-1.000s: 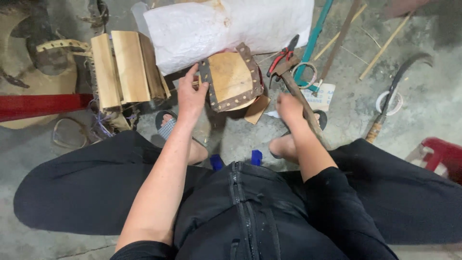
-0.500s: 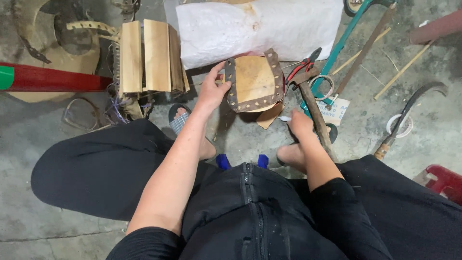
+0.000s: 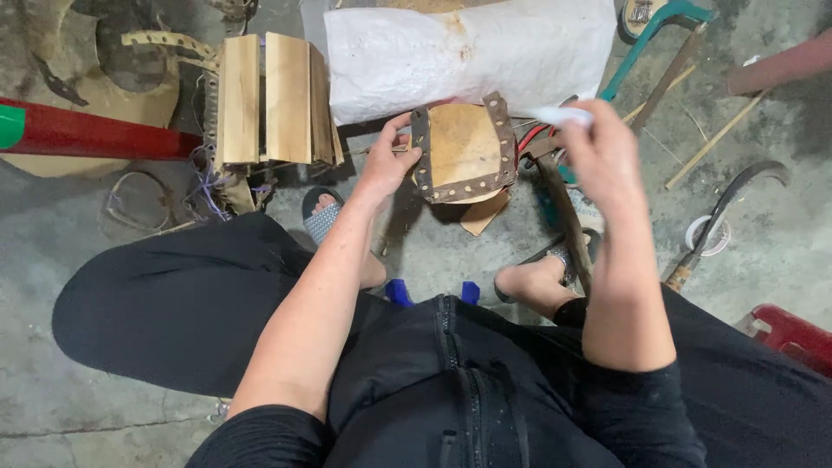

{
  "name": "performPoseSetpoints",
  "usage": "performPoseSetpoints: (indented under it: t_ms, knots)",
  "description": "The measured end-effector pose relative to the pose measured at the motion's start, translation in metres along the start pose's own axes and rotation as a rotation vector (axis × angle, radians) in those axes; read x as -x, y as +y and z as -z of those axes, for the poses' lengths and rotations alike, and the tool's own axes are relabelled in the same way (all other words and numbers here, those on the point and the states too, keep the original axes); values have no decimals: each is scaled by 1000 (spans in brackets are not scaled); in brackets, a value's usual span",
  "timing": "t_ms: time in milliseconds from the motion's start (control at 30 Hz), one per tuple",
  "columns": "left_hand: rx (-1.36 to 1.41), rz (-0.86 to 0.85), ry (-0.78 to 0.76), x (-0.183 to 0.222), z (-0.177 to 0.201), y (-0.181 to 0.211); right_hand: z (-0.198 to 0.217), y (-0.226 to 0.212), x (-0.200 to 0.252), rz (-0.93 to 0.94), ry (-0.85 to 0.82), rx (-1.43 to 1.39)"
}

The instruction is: Assembling parts of a musical instrument by applying glue and hammering components together while sitting on the floor.

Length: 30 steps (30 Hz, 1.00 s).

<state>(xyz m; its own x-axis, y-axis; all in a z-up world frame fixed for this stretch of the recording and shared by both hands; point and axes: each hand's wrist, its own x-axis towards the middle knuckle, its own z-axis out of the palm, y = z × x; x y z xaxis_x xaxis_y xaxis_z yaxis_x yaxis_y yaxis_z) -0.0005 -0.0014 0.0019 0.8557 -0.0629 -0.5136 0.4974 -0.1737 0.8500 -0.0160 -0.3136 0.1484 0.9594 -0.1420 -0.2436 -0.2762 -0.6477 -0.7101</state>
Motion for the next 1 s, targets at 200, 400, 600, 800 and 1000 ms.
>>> performPoseSetpoints:
  t_ms: [200, 400, 600, 800, 1000]
  knots:
    - [143, 3, -107, 20, 6, 30, -75, -48, -28, 208, -92, -58]
    - [138, 6, -107, 15, 6, 23, -113, -51, -46, 358, -2, 259]
    - [90, 10, -80, 14, 6, 20, -107, -53, -48, 291, 48, 223]
    - [140, 20, -108, 17, 7, 21, -119, -54, -46, 298, -21, 299]
    - [183, 12, -122, 16, 9, 15, -127, -54, -47, 395, 32, 350]
